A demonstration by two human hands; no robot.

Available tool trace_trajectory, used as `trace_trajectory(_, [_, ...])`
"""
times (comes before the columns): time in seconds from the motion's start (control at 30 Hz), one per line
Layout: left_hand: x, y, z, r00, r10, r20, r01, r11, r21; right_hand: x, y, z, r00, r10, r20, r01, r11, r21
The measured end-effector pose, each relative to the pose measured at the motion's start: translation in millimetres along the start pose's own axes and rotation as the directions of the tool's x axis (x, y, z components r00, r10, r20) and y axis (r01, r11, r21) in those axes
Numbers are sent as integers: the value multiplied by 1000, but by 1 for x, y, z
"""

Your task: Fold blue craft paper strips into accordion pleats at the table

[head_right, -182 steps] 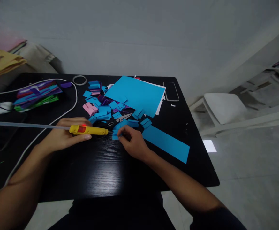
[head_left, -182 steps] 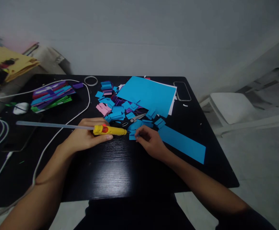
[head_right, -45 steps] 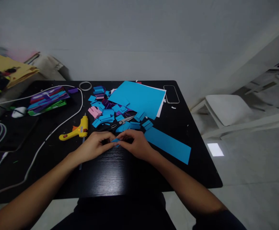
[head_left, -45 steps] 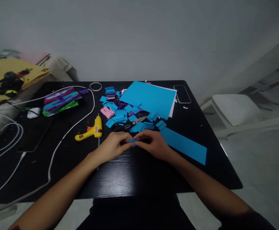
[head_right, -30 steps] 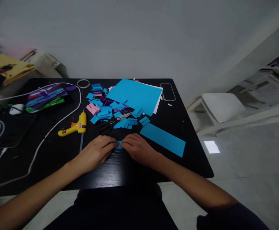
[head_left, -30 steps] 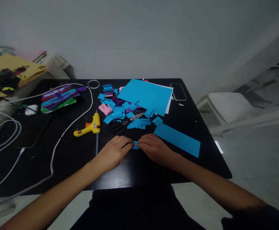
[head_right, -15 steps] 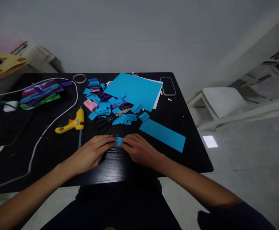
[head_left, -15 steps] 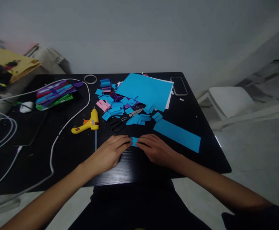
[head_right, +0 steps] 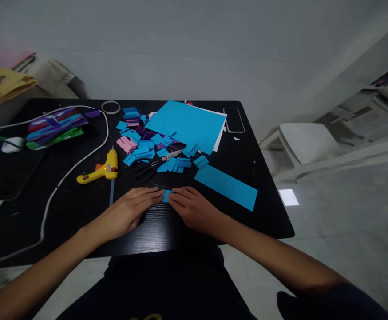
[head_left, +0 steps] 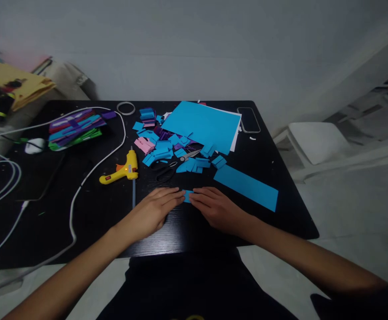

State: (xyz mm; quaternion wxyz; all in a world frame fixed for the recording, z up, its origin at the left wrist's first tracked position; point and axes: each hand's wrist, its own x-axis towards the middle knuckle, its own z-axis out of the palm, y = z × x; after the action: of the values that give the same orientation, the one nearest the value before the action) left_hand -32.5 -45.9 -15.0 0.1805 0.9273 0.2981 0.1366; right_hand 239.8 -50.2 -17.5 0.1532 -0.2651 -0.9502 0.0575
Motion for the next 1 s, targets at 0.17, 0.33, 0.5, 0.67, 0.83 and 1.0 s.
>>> trace_trajectory(0.17, [-1,-1,2,998,14,-65,-14,1000,-3,3,-2,-3,998,30,47,-29,1000,-8])
trace_trajectory(0.33, [0,0,5,993,-16,-115,16,1000,-1,8,-3,-3,999,32,31,-32,999,4])
trace_trajectory(0.5, [-1,1,5,996,-14,-93,22,997,80,9,-2,-1,999,33,-16,-32,999,43])
trace_trajectory(0.67, [0,3,5,998,9,-68,1,990,144,10,0,-2,999,38,-7,-38,997,70])
trace_trajectory(0.83, [-1,4,5,997,25,-66,-13,984,178,8,0,-3,999,32,23,-33,999,36])
trace_trajectory(1.0, [-2,5,6,998,22,-53,-12,982,190,-2,1,-1,999,21,48,-21,1000,1])
